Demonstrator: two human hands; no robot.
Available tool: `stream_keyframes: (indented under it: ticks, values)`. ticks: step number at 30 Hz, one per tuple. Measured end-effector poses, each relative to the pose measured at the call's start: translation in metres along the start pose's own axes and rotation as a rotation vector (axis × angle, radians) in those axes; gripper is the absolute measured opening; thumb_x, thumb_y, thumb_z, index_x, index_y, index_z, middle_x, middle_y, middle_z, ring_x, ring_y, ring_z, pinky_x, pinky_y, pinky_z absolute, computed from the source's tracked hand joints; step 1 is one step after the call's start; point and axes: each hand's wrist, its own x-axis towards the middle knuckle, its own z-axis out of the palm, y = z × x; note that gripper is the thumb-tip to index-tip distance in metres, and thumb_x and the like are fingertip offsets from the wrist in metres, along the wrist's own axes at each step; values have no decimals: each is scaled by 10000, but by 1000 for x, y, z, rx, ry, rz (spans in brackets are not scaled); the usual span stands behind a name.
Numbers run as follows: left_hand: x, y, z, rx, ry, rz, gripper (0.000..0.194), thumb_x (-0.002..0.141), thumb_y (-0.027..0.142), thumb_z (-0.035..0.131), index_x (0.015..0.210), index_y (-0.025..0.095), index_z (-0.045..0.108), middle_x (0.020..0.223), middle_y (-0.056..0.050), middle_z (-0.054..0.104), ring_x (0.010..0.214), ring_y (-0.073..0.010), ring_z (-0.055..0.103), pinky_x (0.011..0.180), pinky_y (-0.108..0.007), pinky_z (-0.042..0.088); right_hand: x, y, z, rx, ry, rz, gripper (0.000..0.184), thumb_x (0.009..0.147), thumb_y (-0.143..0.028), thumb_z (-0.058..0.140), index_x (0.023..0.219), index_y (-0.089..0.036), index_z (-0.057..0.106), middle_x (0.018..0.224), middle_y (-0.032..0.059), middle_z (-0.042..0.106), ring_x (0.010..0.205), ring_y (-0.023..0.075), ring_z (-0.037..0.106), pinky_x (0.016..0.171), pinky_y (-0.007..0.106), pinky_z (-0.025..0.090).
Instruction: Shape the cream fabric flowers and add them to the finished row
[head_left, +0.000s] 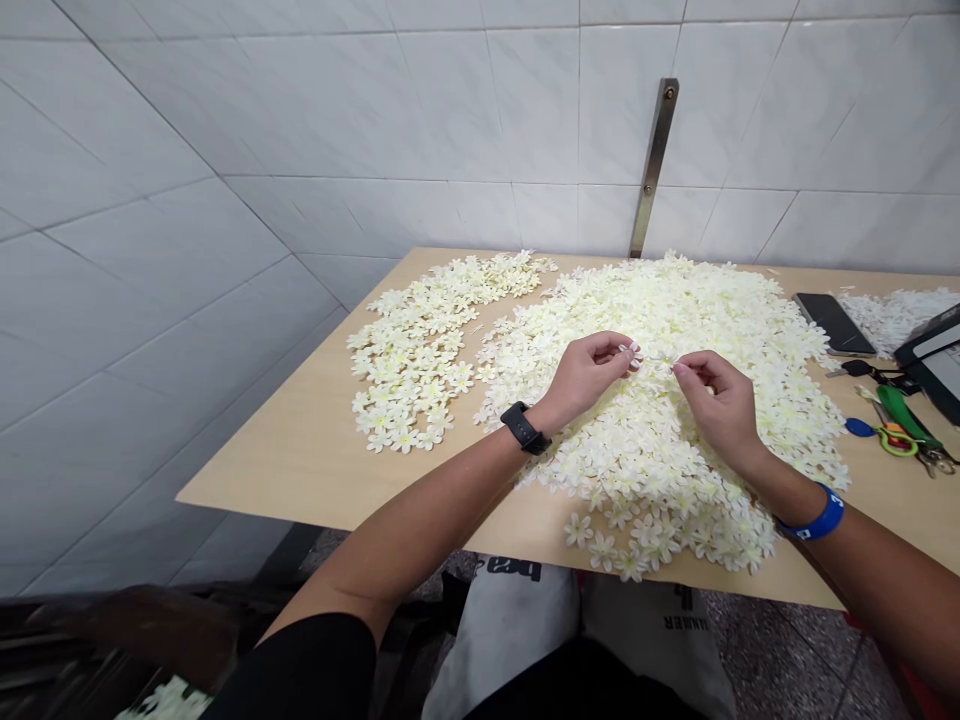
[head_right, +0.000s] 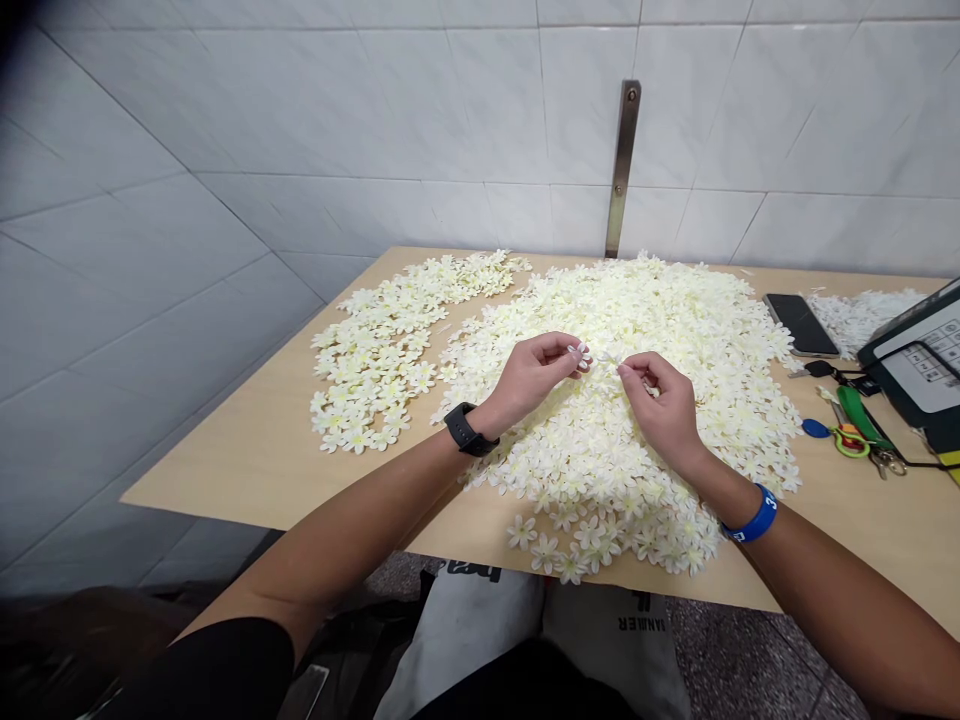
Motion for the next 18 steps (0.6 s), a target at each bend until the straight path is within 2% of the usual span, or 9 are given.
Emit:
stream_keyframes:
  ticks: [4, 8, 10, 11, 14, 15, 16, 18]
  values:
    - [1, -2, -1, 32, 71, -57, 218, 791, 318, 814, 871, 133, 729, 791, -48, 741, 736, -135, 715, 696, -258, 575, 0, -2, 0, 5, -7, 7, 126, 924, -305, 667, 834, -219, 685, 754, 8, 669, 710, 160, 598, 669, 292, 465]
    - [1, 1, -3, 143, 72, -19, 226, 815, 347, 809, 816, 140, 717, 714, -26, 717, 672, -129, 679, 673, -270, 549, 1, -4, 0, -3, -15, 14, 135, 920, -306, 669, 820, -216, 679, 751, 10, 669, 706, 159, 597, 669, 293, 464]
    - [-1, 3, -4, 322, 67, 73, 240, 866, 379, 771, 800, 155, 715, 728, -28, 725, 696, -145, 678, 699, -294, 549, 1, -5, 0, -8, -26, 17, 150, 918, -315, 675, 806, -215, 670, 740, 10, 664, 697, 159, 594, 663, 294, 461]
    - [-2, 4, -5, 427, 61, 153, 232, 891, 386, 750, 827, 164, 727, 797, -41, 751, 769, -166, 700, 760, -318, 562, 1, -5, 0, -7, -33, 15, 161, 919, -321, 678, 800, -214, 666, 732, 9, 661, 689, 159, 590, 657, 294, 459]
    - [-6, 6, -4, 654, -14, 448, 211, 924, 375, 733, 1053, 209, 755, 1151, -75, 771, 1129, -231, 691, 1031, -407, 530, 1, -7, 0, -1, -60, 3, 190, 925, -345, 684, 789, -214, 660, 719, 9, 655, 667, 154, 578, 633, 290, 449]
    - [-7, 6, -3, 676, -60, 516, 239, 926, 364, 735, 1118, 221, 746, 1214, -76, 758, 1187, -235, 671, 1066, -414, 515, 1, -8, 0, 2, -71, -4, 203, 928, -356, 684, 785, -214, 659, 713, 8, 651, 657, 151, 572, 623, 288, 443]
    - [-8, 5, -2, 675, -100, 550, 248, 930, 352, 732, 1144, 226, 742, 1220, -76, 758, 1181, -229, 674, 1051, -403, 526, 1, -9, 0, 7, -88, -12, 218, 930, -370, 685, 780, -215, 659, 705, 6, 647, 645, 148, 564, 611, 285, 435]
    - [-10, 5, 1, 622, -139, 526, 174, 946, 325, 711, 1069, 211, 758, 1098, -68, 788, 1027, -199, 714, 907, -342, 570, 1, -10, 0, 22, -133, -30, 256, 930, -412, 690, 769, -215, 663, 677, 0, 631, 613, 140, 542, 583, 281, 415]
